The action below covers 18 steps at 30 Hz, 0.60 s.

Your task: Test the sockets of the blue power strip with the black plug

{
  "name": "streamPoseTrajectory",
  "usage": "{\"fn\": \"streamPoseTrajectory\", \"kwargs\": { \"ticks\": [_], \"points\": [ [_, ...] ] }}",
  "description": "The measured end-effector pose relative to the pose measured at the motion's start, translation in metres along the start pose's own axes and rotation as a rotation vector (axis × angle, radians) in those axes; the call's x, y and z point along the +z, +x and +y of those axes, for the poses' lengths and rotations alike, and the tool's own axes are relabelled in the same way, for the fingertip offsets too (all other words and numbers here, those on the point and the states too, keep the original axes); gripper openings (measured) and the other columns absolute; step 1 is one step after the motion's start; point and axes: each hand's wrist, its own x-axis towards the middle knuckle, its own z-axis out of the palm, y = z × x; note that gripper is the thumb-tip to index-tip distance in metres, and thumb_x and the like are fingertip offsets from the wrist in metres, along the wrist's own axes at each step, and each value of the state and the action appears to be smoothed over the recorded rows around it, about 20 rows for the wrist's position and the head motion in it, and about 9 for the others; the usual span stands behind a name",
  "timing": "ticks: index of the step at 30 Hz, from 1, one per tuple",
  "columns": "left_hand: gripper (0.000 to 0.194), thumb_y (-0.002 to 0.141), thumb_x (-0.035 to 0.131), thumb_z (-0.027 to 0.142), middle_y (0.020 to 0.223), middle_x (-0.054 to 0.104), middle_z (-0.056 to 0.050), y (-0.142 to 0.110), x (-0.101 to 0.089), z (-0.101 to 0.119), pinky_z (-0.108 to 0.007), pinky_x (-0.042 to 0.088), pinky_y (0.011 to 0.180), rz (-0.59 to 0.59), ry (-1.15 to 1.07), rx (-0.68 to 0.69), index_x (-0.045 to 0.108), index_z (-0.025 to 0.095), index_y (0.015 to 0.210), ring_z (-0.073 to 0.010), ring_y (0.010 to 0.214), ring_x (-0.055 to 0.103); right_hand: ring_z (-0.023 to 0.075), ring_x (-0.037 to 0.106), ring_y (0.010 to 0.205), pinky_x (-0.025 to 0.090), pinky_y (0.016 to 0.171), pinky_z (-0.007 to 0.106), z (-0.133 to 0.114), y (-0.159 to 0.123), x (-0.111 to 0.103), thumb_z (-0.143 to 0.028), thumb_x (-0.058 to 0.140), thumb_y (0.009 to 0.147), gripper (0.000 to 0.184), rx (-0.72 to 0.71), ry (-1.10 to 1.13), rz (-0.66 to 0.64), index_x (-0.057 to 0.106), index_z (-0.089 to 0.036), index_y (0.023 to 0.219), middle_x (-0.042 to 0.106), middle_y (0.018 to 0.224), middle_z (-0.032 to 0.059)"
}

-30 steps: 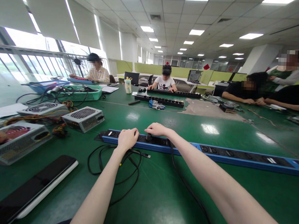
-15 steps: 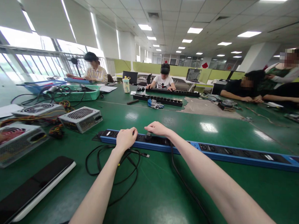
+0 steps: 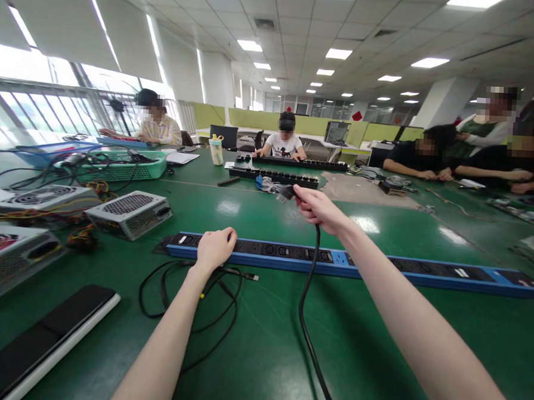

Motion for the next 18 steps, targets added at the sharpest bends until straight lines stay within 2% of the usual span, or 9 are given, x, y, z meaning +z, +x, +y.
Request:
{"fn": "streamPoseTrajectory", "kwargs": {
  "ticks": [2,4,7,10,14,18],
  "points": [
    [0.040,0.101,0.034,0.040,0.092,0.078,-0.005,0.000,0.000,0.000,-0.033,0.042,0.086,-0.004,0.000,0.001,0.072,0.026,0.098,-0.0223,0.087,0.070,0.0069,0.019,0.046,0.015,0.042,0.020,0.004,-0.037,-0.002,-0.072,0.055,0.090,0.052,-0.050,-0.132,0.082,0.055,-0.020,0.084,0.027,0.057,-0.0091],
    [0.040,0.101,0.034,0.039,0.093,0.078,-0.005,0.000,0.001,0.001,-0.033,0.042,0.086,-0.001,0.003,0.004,0.072,0.026,0.098,-0.0225,0.088,0.070,0.0082,0.031,0.048,0.024,0.047,0.021,0.012,-0.065,-0.005,-0.069,0.051,0.094,0.051,-0.111,-0.333,0.173,0.061,-0.019,0.087,0.036,0.058,-0.0066],
    [0.040,0.101,0.033,0.040,0.094,0.078,-0.005,-0.001,0.001,0.001,-0.034,0.042,0.086,0.005,0.007,0.008,0.071,0.026,0.099,-0.0230,0.089,0.070,0.0111,0.046,0.060,0.031,0.057,0.022,0.025,-0.087,-0.010,-0.065,0.048,0.097,0.052,-0.178,-0.641,0.278,0.065,-0.019,0.082,0.052,0.064,-0.0024],
    [0.040,0.101,0.033,0.040,0.094,0.078,-0.004,0.000,0.002,0.001,-0.033,0.042,0.085,0.000,-0.001,0.010,0.071,0.027,0.100,-0.0230,0.088,0.070,0.0145,0.055,0.068,0.032,0.061,0.023,0.040,-0.091,-0.008,-0.066,0.043,0.098,0.056,-0.063,-0.867,0.294,0.066,-0.019,0.076,0.062,0.069,0.0008],
    [0.041,0.101,0.033,0.041,0.093,0.078,-0.004,0.001,0.002,0.000,-0.033,0.042,0.083,-0.004,-0.001,0.007,0.071,0.028,0.101,-0.0231,0.087,0.070,0.0191,0.064,0.076,0.035,0.064,0.025,0.060,-0.086,0.008,-0.068,0.036,0.099,0.061,0.161,-1.071,0.332,0.072,-0.023,0.078,0.071,0.079,0.0053],
    [0.041,0.101,0.033,0.042,0.094,0.078,-0.004,0.001,0.002,0.002,-0.033,0.042,0.084,-0.015,-0.006,-0.001,0.072,0.028,0.100,-0.0226,0.088,0.069,0.0239,0.069,0.085,0.041,0.073,0.029,0.077,-0.081,0.026,-0.066,0.031,0.101,0.065,0.240,-1.249,0.387,0.075,-0.022,0.085,0.074,0.087,0.0110]
  ]
}}
